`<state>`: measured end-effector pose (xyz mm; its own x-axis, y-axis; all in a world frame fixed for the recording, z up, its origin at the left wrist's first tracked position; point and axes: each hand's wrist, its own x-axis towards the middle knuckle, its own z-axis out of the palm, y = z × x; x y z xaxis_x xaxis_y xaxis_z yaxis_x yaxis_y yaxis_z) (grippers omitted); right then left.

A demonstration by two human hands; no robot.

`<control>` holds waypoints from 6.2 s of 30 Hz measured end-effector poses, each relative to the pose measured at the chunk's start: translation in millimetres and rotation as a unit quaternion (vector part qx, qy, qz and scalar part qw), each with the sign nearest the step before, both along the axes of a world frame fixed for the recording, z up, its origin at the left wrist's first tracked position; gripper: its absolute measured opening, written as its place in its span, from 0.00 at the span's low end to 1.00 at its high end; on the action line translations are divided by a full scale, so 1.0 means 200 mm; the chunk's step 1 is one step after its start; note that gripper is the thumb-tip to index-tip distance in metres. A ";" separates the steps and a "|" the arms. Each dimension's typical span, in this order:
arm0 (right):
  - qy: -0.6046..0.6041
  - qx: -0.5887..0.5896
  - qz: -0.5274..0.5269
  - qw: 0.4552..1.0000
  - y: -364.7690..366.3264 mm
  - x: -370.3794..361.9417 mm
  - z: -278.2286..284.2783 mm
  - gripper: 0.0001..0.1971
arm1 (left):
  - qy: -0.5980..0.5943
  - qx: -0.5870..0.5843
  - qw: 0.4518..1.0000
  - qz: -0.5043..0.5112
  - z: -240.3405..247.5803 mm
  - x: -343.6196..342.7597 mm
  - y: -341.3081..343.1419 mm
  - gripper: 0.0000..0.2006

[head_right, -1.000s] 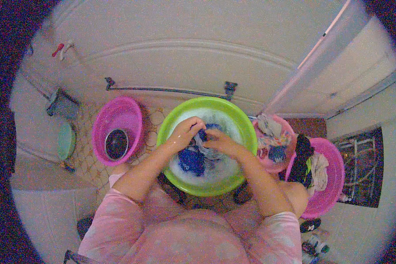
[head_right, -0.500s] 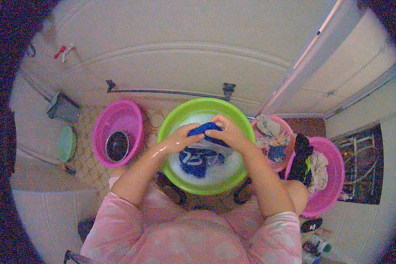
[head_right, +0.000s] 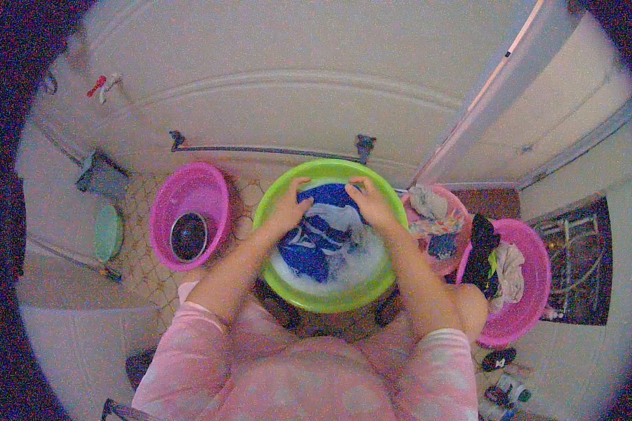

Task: The person scrubs a blue and white cloth in a green basin of soapy water, repeatedly rubbing the fabric against itself and submerging it.

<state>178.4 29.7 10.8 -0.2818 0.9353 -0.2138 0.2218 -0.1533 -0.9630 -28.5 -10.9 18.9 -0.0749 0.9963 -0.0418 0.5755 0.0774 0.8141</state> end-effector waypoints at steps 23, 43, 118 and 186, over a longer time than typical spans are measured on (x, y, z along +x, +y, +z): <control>-0.085 0.298 0.032 0.950 -0.39 -0.44 0.01 0.09 | -0.573 -0.244 0.778 0.083 -0.36 0.02 0.07 0.20; -0.208 0.162 -0.061 0.963 -0.14 -0.22 -0.17 0.20 | 0.083 0.122 0.986 0.082 -0.34 0.10 0.01 0.12; -0.242 0.230 -0.102 0.937 -0.11 -0.21 -0.32 0.13 | -0.502 -0.221 0.828 0.117 -0.25 0.12 0.05 0.12; -0.306 0.238 0.106 0.915 -0.27 -0.36 0.11 0.10 | -0.641 -0.260 0.700 0.177 0.10 0.25 -0.05 0.19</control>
